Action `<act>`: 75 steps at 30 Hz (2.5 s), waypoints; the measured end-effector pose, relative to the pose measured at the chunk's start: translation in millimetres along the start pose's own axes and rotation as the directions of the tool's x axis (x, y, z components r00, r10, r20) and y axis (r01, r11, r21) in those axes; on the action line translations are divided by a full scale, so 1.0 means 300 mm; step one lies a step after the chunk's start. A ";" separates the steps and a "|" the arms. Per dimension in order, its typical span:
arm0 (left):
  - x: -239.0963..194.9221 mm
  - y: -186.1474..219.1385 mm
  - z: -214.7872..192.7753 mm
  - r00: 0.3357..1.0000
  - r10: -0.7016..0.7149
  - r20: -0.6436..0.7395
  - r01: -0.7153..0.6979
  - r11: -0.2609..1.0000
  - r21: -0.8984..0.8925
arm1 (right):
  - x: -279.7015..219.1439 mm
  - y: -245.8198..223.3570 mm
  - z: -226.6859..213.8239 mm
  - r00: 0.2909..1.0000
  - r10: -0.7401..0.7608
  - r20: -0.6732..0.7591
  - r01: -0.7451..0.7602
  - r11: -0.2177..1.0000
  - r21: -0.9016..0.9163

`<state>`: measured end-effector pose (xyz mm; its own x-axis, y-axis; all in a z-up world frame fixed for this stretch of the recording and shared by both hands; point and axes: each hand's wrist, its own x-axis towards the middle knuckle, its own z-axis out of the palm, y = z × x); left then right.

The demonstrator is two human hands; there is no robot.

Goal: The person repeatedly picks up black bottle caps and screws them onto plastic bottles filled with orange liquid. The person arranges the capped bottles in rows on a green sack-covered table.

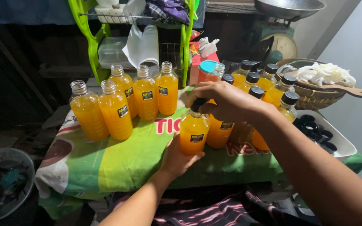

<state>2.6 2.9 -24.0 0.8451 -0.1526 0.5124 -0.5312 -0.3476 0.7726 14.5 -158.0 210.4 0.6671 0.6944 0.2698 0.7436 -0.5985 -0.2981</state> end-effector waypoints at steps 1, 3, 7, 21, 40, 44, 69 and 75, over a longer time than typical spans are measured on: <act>0.003 0.000 0.002 0.999 -0.037 0.016 0.037 0.999 0.016 | 0.001 -0.007 -0.001 0.999 -0.017 -0.039 0.017 1.000 0.004; 0.009 0.000 0.002 0.993 -0.114 0.043 0.112 0.992 0.050 | 0.009 -0.024 0.008 0.992 -0.053 -0.115 0.054 0.998 0.009; 0.006 0.003 0.002 0.990 -0.135 0.042 0.136 0.991 -0.018 | 0.023 -0.052 0.034 0.940 0.319 -0.123 -0.325 0.945 -0.037; 0.003 0.011 0.000 0.983 -0.180 0.032 0.180 0.984 0.007 | -0.005 -0.046 0.004 0.997 0.053 -0.061 -0.047 0.994 0.101; 0.001 0.002 -0.005 0.989 -0.141 0.038 0.141 0.990 0.012 | 0.013 -0.105 0.104 0.908 0.330 -0.257 -0.379 0.909 -0.172; 0.009 -0.002 0.012 0.998 -0.055 0.038 0.054 0.998 0.010 | 0.019 -0.086 0.077 0.851 0.474 -0.225 -0.513 0.844 -0.160; 0.022 0.085 -0.024 0.961 -0.268 0.071 0.271 0.962 -0.037 | -0.092 -0.024 0.387 0.703 0.256 -0.664 -0.211 0.966 0.149; 0.019 0.031 -0.029 0.989 -0.090 0.116 0.101 0.990 -0.099 | -0.171 -0.045 0.501 0.681 0.307 -0.665 -0.240 0.951 0.193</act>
<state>1.9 6.8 -10.6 0.8906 -0.2268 0.3941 -0.4461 -0.2677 0.8540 -36.5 -125.6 63.0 0.7128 0.0239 0.7010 0.5387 -0.6587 -0.5253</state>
